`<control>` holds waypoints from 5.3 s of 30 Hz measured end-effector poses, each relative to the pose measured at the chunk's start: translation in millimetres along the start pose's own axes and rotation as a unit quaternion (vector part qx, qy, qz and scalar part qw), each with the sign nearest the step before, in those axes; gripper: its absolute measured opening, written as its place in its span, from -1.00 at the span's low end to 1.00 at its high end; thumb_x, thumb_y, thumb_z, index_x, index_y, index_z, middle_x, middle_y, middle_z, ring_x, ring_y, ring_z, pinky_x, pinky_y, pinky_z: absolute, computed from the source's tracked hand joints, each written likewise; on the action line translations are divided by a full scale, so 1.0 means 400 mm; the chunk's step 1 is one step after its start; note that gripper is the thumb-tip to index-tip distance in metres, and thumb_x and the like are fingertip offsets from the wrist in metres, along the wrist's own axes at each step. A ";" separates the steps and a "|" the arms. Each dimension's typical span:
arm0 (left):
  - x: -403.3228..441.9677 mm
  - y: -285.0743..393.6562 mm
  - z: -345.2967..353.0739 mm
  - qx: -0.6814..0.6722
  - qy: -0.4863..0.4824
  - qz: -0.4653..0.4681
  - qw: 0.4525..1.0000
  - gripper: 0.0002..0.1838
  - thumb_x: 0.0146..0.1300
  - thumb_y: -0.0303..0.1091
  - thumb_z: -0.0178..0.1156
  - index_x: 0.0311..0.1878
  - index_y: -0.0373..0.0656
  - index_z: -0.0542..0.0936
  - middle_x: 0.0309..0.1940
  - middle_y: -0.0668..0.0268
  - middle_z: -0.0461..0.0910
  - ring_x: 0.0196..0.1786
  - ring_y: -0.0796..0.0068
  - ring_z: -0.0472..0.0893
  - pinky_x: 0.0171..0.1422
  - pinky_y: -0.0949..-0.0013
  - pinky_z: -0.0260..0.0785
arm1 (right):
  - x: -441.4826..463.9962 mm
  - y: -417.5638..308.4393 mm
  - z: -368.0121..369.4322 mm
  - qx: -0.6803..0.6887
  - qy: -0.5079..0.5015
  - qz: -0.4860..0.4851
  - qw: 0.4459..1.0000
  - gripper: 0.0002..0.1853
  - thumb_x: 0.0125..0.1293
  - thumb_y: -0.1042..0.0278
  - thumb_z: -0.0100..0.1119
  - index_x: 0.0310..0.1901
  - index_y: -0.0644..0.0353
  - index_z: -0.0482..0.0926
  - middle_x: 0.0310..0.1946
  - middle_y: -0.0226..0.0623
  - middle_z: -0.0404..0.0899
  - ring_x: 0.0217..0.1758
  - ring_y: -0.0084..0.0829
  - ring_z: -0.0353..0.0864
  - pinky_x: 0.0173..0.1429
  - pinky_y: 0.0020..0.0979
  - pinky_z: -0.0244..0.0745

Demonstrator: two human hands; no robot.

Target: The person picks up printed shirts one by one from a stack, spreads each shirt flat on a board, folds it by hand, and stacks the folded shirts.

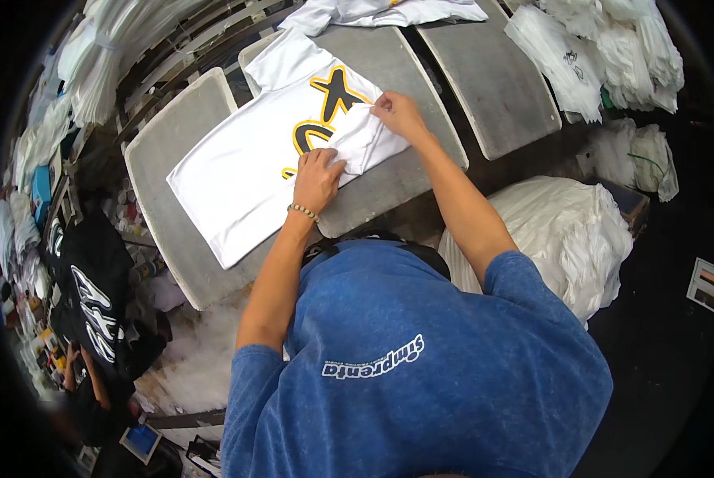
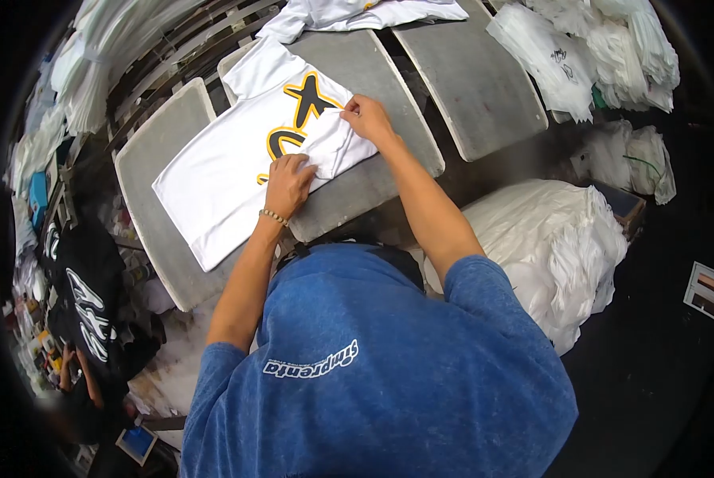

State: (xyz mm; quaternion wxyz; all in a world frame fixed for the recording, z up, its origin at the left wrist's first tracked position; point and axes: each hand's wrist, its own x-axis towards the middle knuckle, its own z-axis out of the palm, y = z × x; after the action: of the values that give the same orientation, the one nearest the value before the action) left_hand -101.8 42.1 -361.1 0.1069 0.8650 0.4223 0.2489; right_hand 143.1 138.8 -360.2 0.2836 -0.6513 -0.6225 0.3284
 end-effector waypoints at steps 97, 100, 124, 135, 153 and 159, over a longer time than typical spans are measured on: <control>-0.252 -0.169 -0.153 0.050 -0.037 -0.200 0.978 -0.39 0.32 -0.10 0.22 0.36 -0.17 0.41 0.38 0.00 0.33 0.42 -0.06 0.31 0.50 -0.13 0.06 | -0.177 -0.063 0.155 -0.268 -0.010 -0.186 0.945 -0.39 0.34 -0.23 0.07 0.31 -0.08 0.49 0.44 -0.19 0.25 0.54 0.00 0.06 0.46 0.23 -0.04; -0.289 -0.455 -0.235 0.170 0.054 -0.241 0.954 -0.50 0.28 -0.22 0.26 0.25 -0.17 0.52 0.23 -0.04 0.49 0.29 -0.08 0.45 0.39 -0.03 0.25 | -0.045 -0.107 0.122 -0.174 0.047 -0.157 0.971 -0.55 0.23 -0.04 0.27 0.07 0.02 0.64 0.15 -0.19 0.48 0.29 -0.06 0.35 0.25 0.06 0.24; -0.278 -0.415 -0.499 0.051 0.021 -0.237 0.970 -0.69 0.01 -0.65 0.27 -0.11 -0.20 0.66 -0.37 0.16 0.53 -0.29 0.12 0.55 -0.13 0.17 0.42 | 0.356 -0.163 -0.029 0.245 -0.286 -0.034 0.926 -0.80 0.23 0.42 0.35 -0.17 0.11 0.51 -0.30 -0.54 0.59 -0.17 -0.69 0.49 -0.05 -0.55 0.33; -0.378 -0.224 -0.383 0.095 0.040 -0.244 0.964 -0.68 -0.01 -0.53 0.27 -0.12 -0.11 0.71 -0.14 0.19 0.59 -0.01 0.18 0.54 0.10 0.15 0.36 | 0.098 -0.019 -0.035 0.086 -0.190 -0.031 0.978 -0.70 0.09 0.35 0.33 -0.16 0.30 0.59 -0.28 -0.31 0.61 -0.15 -0.47 0.56 0.04 -0.42 0.45; 0.105 -0.158 -0.091 -0.491 0.056 -0.503 0.709 -0.51 0.09 -0.48 0.43 0.03 -0.27 0.39 -0.50 0.38 0.56 -0.52 0.67 0.45 -0.45 0.53 0.33 | 0.120 -0.104 0.001 0.075 -0.134 0.045 0.987 -0.71 0.32 0.09 0.27 -0.25 0.18 0.55 -0.35 -0.40 0.58 -0.24 -0.53 0.46 -0.12 -0.40 0.36; 0.077 -0.103 -0.066 -0.506 0.088 -0.506 0.693 -0.43 0.13 -0.43 0.45 0.14 -0.26 0.37 -0.47 0.37 0.59 -0.54 0.65 0.53 -0.56 0.60 0.26 | 0.121 -0.068 0.052 0.160 -0.122 0.041 0.979 -0.73 0.32 0.14 0.29 -0.19 0.20 0.60 -0.30 -0.33 0.64 -0.21 -0.54 0.52 -0.08 -0.41 0.40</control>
State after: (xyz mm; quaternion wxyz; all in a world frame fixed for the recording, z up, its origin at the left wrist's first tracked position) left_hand -127.6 91.0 -344.3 0.6001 0.3096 0.6142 0.4084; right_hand 110.3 188.0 -355.4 0.2924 -0.5775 -0.5645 0.5122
